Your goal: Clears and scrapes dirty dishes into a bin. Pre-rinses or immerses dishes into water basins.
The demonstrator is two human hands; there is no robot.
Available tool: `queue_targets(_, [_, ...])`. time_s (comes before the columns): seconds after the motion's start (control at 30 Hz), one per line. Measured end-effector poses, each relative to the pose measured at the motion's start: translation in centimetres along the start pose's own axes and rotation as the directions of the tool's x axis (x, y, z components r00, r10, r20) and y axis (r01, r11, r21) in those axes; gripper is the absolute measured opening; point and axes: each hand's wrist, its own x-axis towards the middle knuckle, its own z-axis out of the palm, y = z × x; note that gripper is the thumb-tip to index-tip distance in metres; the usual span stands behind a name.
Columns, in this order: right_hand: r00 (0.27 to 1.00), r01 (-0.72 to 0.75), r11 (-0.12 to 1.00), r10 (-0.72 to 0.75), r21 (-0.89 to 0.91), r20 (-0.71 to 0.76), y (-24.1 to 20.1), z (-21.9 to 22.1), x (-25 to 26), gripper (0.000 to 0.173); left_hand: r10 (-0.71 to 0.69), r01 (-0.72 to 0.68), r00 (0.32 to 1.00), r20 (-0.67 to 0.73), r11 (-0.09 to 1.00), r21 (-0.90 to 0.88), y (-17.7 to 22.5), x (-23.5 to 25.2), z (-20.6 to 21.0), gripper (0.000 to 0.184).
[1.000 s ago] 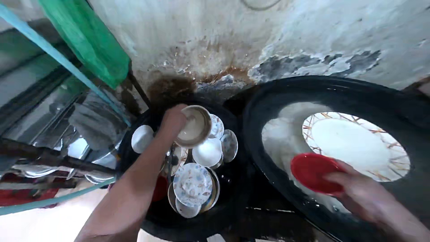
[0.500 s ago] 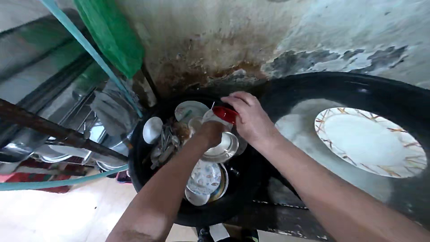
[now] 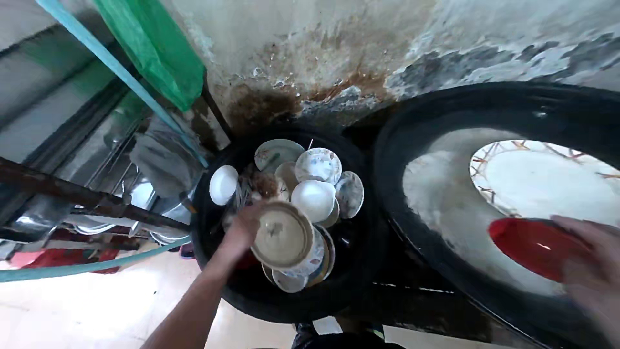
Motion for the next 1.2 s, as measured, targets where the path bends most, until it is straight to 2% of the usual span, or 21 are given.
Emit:
queue_targets(0.07, [0.997, -0.069, 0.997, 0.07, -0.034, 0.023, 0.9, -1.0, -0.8, 0.045, -0.132, 0.136, 0.985, 0.107, 0.99, -0.029, -0.9, -0.6, 1.8, 0.047])
queue_targets(0.13, [0.995, -0.092, 0.992, 0.096, -0.081, 0.041, 2.5, -1.2, -1.4, 0.044, -0.164, 0.157, 0.971, 0.176, 0.986, 0.052, -0.9, -0.6, 2.4, 0.038])
queue_targets(0.2, [0.996, -0.078, 0.99, 0.084, -0.117, 0.041, 3.7, -1.2, -1.8, 0.045, -0.109, 0.08, 0.983, 0.147, 0.978, 0.191, 0.3, 0.5, 2.5, 0.034])
queue_targets(0.27, [0.996, -0.07, 0.987, 0.077, -0.147, 0.044, 3.8, -1.2, -2.2, 0.047, 0.025, -0.064, 0.993, 0.116, 0.936, 0.347, 2.0, 2.5, 2.7, 0.034])
queue_targets(0.33, [0.993, -0.09, 0.985, 0.101, -0.146, 0.067, 3.2, -1.1, -2.7, 0.046, 0.112, -0.161, 0.983, 0.144, 0.901, 0.403, 4.8, 5.2, 3.2, 0.037])
queue_targets(0.4, [0.994, -0.077, 0.988, 0.087, -0.138, 0.069, 3.5, -0.7, -3.5, 0.044, 0.114, -0.162, 0.984, 0.137, 0.889, 0.428, 6.5, 8.3, 4.9, 0.042])
queue_targets(0.47, [0.999, -0.022, 0.989, 0.027, -0.145, 0.033, 4.7, -0.1, -3.9, 0.04, 0.098, -0.143, 0.988, 0.117, 0.865, 0.482, 6.6, 10.7, 7.2, 0.045])
queue_targets(0.57, [0.999, -0.028, 0.993, 0.031, -0.115, 0.024, 5.2, 0.1, -4.3, 0.039, 0.098, -0.152, 0.987, 0.13, 0.838, 0.525, 6.8, 11.4, 9.0, 0.046])
queue_targets(0.63, [0.996, -0.069, 0.995, 0.073, -0.066, 0.051, 4.5, -0.2, -4.2, 0.044, 0.228, -0.278, 0.961, 0.159, 0.774, 0.569, 7.7, 10.5, 8.5, 0.04])
queue_targets(0.7, [0.992, -0.116, 0.993, 0.118, -0.03, 0.047, 3.8, -0.3, -3.9, 0.047, 0.438, -0.442, 0.883, 0.167, 0.657, 0.61, 8.6, 8.1, 6.7, 0.032])
queue_targets(0.73, [0.989, -0.142, 0.99, 0.143, -0.016, 0.042, 3.8, -0.2, -3.9, 0.048, 0.504, -0.463, 0.855, 0.125, 0.629, 0.624, 8.8, 6.6, 5.6, 0.03])
queue_targets(0.8, [0.984, -0.174, 0.985, 0.174, -0.007, 0.037, 4.0, 0.0, -3.8, 0.048, 0.541, -0.414, 0.84, -0.035, 0.682, 0.603, 8.5, 3.8, 3.2, 0.03])
queue_targets(0.87, [0.981, -0.19, 0.982, 0.189, 0.021, 0.042, 4.0, 0.2, -3.8, 0.046, 0.431, -0.269, 0.868, -0.248, 0.827, 0.495, 7.6, 1.3, 1.8, 0.033])
queue_targets(0.93, [0.983, -0.182, 0.982, 0.18, 0.047, 0.037, 4.0, 0.3, -3.7, 0.047, 0.205, -0.115, 0.915, -0.349, 0.958, 0.262, 5.9, -0.3, 1.5, 0.037])
queue_targets(1.0, [0.985, -0.172, 0.984, 0.169, 0.056, 0.046, 4.3, 0.4, -3.6, 0.046, 0.019, -0.008, 0.959, -0.283, 0.999, 0.041, 2.9, -1.3, 2.1, 0.038])
queue_targets(1.07, [0.987, -0.155, 0.987, 0.153, 0.035, 0.049, 4.7, 0.5, -3.8, 0.049, -0.093, 0.085, 0.979, -0.183, 0.995, -0.055, 0.3, -1.7, 3.2, 0.035])
queue_targets(1.13, [0.988, -0.138, 0.99, 0.136, 0.028, 0.071, 5.3, 0.4, -3.9, 0.05, -0.154, 0.161, 0.983, -0.102, 0.985, 0.059, -1.2, -1.9, 4.0, 0.039])
queue_targets(1.2, [0.983, -0.139, 0.99, 0.136, 0.017, 0.12, 5.9, 0.2, -3.9, 0.052, -0.156, 0.167, 0.984, -0.083, 0.973, 0.156, -2.1, -1.8, 4.8, 0.046])
